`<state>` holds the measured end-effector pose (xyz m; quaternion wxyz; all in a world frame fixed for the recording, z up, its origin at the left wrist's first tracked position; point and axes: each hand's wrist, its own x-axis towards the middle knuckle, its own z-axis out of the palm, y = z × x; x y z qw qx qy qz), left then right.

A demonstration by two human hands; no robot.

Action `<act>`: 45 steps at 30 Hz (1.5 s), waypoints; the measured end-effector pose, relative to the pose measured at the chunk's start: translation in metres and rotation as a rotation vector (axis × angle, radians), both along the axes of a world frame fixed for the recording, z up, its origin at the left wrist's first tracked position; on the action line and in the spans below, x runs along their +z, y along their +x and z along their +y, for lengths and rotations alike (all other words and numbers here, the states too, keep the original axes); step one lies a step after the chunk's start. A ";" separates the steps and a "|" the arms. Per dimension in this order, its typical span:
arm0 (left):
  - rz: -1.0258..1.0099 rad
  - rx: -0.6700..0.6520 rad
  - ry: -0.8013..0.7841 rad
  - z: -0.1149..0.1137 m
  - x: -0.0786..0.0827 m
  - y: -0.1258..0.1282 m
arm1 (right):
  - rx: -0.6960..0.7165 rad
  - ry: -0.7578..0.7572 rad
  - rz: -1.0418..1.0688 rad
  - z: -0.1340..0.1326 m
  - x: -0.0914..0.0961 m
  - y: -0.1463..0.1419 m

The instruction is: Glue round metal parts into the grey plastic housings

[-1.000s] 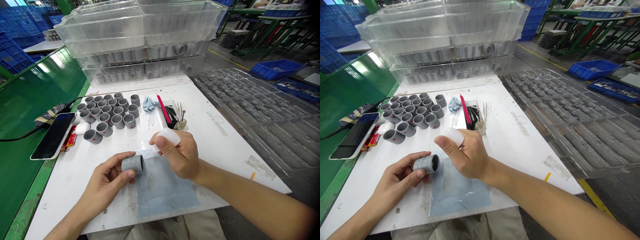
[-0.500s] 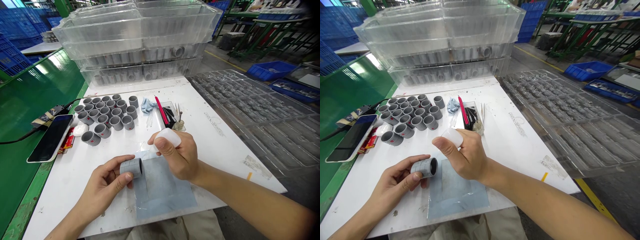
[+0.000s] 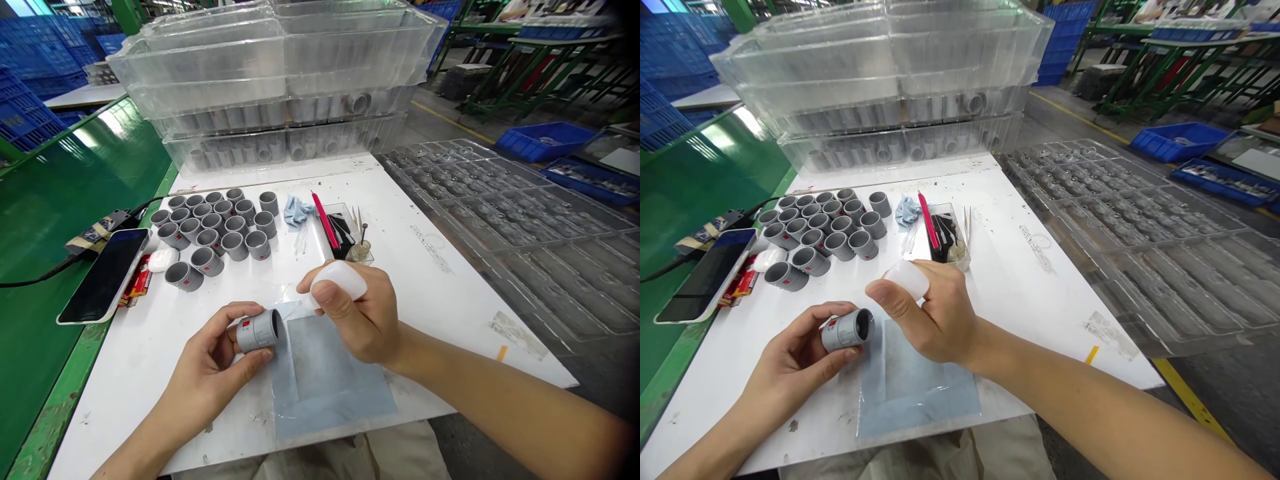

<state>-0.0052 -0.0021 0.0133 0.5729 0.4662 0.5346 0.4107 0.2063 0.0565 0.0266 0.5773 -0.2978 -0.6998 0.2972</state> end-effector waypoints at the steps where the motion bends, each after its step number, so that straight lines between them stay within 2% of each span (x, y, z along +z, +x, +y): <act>1: -0.005 -0.005 0.020 0.000 -0.001 -0.001 | 0.000 0.009 -0.008 0.000 -0.001 -0.001; 13: 0.019 -0.047 0.056 0.000 -0.003 -0.003 | -0.032 -0.021 -0.061 0.001 -0.004 -0.001; 30: 0.032 -0.030 0.062 0.000 -0.004 -0.002 | -0.024 -0.095 -0.110 -0.001 -0.005 -0.001; 36: 0.057 -0.048 0.117 0.000 -0.008 -0.006 | 0.030 -0.161 -0.093 -0.002 -0.005 0.000; 41: 0.028 -0.076 0.176 0.001 -0.013 -0.009 | 0.080 -0.303 -0.003 -0.002 -0.007 0.001; 45: 0.017 -0.058 0.175 0.001 -0.013 -0.009 | 0.036 -0.330 0.064 0.000 -0.008 0.002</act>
